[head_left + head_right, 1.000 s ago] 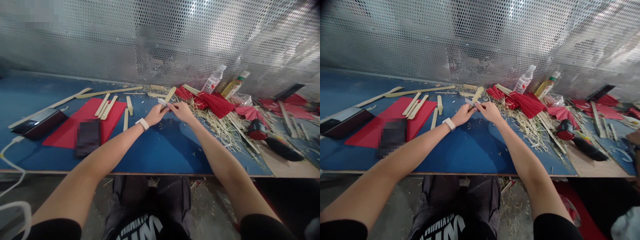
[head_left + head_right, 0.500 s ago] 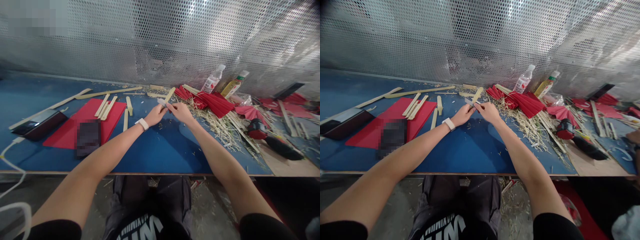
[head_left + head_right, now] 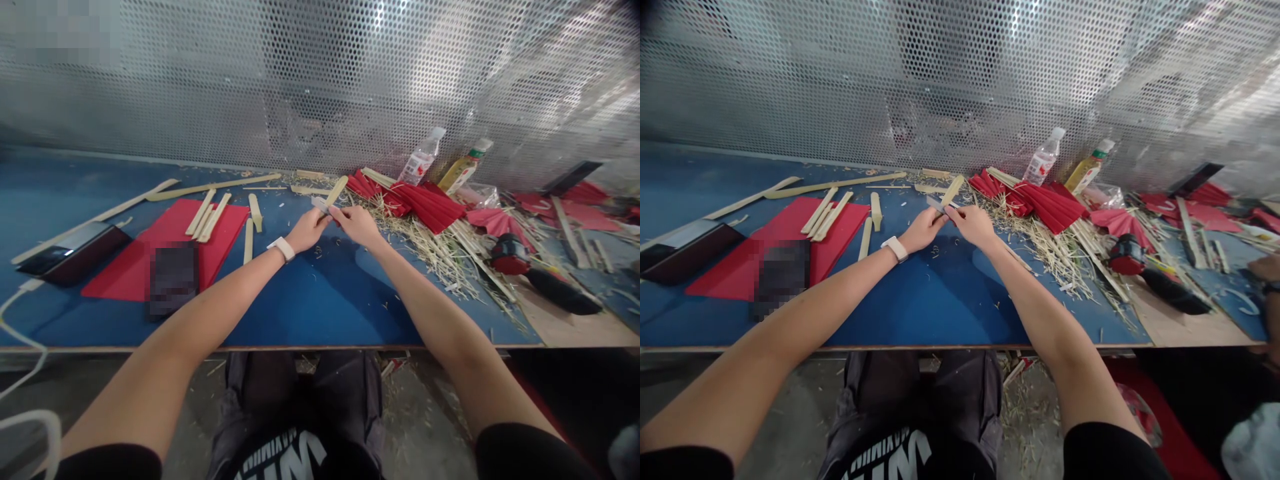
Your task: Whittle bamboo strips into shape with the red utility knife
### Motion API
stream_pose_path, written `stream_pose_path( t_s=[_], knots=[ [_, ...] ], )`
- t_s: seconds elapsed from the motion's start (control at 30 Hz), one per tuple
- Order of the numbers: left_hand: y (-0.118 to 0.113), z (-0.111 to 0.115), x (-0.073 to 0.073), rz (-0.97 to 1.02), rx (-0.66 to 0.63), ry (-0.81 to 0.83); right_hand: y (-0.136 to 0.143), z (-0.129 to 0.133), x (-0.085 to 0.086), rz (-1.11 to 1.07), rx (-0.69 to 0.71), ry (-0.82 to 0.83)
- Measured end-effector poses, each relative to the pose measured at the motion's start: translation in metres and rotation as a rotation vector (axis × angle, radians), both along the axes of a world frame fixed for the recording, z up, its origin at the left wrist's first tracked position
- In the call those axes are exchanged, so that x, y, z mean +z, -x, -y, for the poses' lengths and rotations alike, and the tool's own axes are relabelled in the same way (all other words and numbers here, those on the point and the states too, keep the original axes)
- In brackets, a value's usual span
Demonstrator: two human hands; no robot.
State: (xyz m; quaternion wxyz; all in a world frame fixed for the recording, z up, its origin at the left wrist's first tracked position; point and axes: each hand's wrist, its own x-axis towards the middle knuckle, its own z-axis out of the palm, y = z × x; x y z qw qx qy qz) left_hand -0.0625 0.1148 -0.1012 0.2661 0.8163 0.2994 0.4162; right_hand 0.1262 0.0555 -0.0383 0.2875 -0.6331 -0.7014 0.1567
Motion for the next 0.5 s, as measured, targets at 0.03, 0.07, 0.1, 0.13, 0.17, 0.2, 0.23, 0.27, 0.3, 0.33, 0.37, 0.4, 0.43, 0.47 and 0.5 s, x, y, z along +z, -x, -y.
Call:
stream_pose_path(
  t_s=[0.03,0.07,0.1,0.13,0.17,0.2,0.23,0.27,0.3,0.33,0.37,0.4,0.43,0.47,0.5],
  knots=[
    [0.0,0.001,0.001,0.001,0.002,0.0,0.001,0.001,-0.001,-0.007,-0.01,-0.005],
    [0.0,0.001,0.001,0.001,0.004,0.001,0.002,0.001,-0.001,-0.014,-0.016,-0.012],
    [0.0,0.002,0.002,0.0,0.007,0.004,0.003,0.002,-0.002,-0.02,-0.02,-0.022],
    [0.0,0.002,0.003,0.0,0.009,0.008,0.004,0.002,-0.003,-0.024,-0.025,-0.033],
    [0.0,0.003,0.003,0.001,0.009,0.01,0.005,0.002,-0.004,-0.026,-0.032,-0.043],
    [-0.001,0.003,0.004,0.005,0.01,0.009,0.006,0.002,-0.005,-0.028,-0.04,-0.05],
    [-0.001,0.004,0.005,0.011,0.011,0.005,0.007,0.002,-0.006,-0.03,-0.051,-0.056],
    [-0.001,0.004,0.006,0.019,0.013,-0.003,0.008,0.001,-0.006,-0.032,-0.063,-0.06],
    [-0.002,0.005,0.006,0.028,0.016,-0.013,0.009,0.001,-0.007,-0.036,-0.073,-0.063],
    [-0.002,0.005,0.007,0.034,0.021,-0.022,0.01,0.001,-0.007,-0.041,-0.082,-0.064],
    [-0.002,0.006,0.008,0.037,0.026,-0.028,0.01,0.001,-0.008,-0.045,-0.088,-0.063],
    [-0.002,0.007,0.009,0.034,0.033,-0.029,0.01,0.002,-0.008,-0.049,-0.095,-0.062],
    [-0.002,0.008,0.01,0.026,0.041,-0.026,0.01,0.002,-0.008,-0.053,-0.1,-0.059],
    [-0.002,0.009,0.011,0.013,0.052,-0.021,0.01,0.003,-0.007,-0.058,-0.102,-0.056],
    [-0.002,0.01,0.012,-0.002,0.065,-0.016,0.01,0.003,-0.007,-0.065,-0.103,-0.054]
  ],
)
